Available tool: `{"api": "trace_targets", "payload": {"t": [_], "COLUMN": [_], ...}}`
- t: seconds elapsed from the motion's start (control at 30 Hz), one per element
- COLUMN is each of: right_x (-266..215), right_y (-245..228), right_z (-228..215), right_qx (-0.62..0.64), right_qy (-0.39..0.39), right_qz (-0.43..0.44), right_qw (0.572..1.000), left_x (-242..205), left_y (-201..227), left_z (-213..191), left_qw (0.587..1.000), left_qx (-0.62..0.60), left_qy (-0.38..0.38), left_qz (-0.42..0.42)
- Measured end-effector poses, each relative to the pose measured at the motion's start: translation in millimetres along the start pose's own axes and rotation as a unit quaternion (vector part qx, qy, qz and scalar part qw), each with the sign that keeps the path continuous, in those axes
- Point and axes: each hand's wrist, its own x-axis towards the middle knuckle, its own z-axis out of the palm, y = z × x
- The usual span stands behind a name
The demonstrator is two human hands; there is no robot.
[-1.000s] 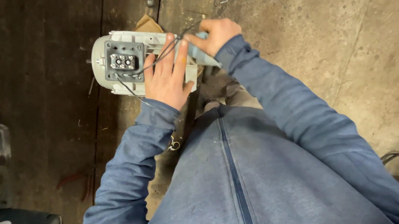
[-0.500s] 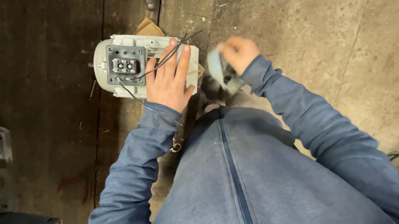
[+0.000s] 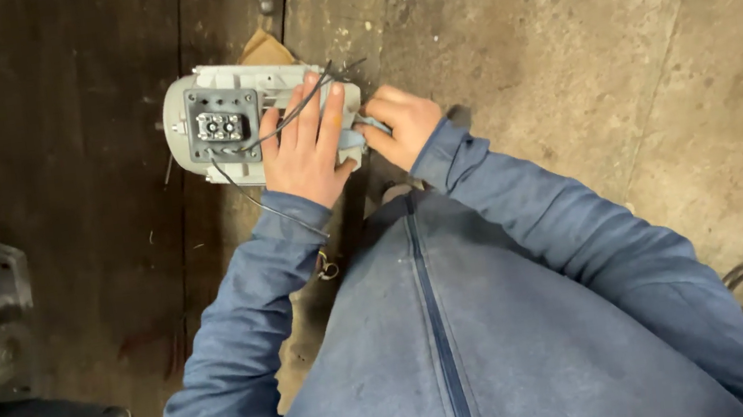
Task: The person wipes the housing of an electric motor with a cloth, then picks up the white plastic fan cover, turns it over in their hands, and fits it onto the rear of the motor. They then use a screwdriver to work on the terminal box wiring and set the cover aside on the workbench.
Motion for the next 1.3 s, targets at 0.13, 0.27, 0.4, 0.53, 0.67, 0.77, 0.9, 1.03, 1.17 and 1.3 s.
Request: {"api": "trace_targets", "payload": {"t": [0.13, 0.27, 0.4, 0.53, 0.67, 0.77, 0.9, 1.03, 1.17, 1.3], "right_x": [-6, -7, -10, -25, -50, -42, -20, -16, -19, -12], "right_y": [6, 5, 8, 7, 52, 44, 1, -10, -13, 5], "right_z": [9, 5, 4, -5, -16, -25, -5, 9, 6, -1], "right_qx": [0.023, 0.091, 0.031, 0.181, 0.363, 0.319, 0.086, -0.004, 0.052, -0.031], "right_qy": [-0.082, -0.121, -0.134, -0.214, -0.186, -0.052, 0.0, -0.04, -0.119, -0.099], "right_qz": [0.07, 0.006, 0.022, -0.064, 0.197, 0.281, 0.028, -0.016, -0.044, -0.083], "right_qw": [0.994, 0.988, 0.99, 0.958, 0.892, 0.904, 0.996, 0.999, 0.991, 0.991], "left_x": [4, 2, 2, 6, 10, 10, 16, 10, 2, 18], "left_y": [1, 3, 3, 0, 2, 3, 2, -2, -2, 5], "left_z": [-2, -1, -3, -1, -15, -17, -14, -3, 2, -17], "left_qw": [1.0, 0.996, 0.995, 0.998, 0.999, 0.999, 0.999, 0.999, 0.993, 0.999], "left_qx": [0.017, 0.089, 0.103, 0.058, 0.032, 0.027, 0.024, 0.03, 0.114, -0.03], "left_qy": [0.001, 0.016, 0.004, -0.003, -0.034, -0.043, -0.024, 0.002, 0.007, -0.01], "left_qz": [0.007, 0.012, 0.015, 0.016, 0.009, 0.013, 0.019, 0.012, 0.032, 0.011]}}
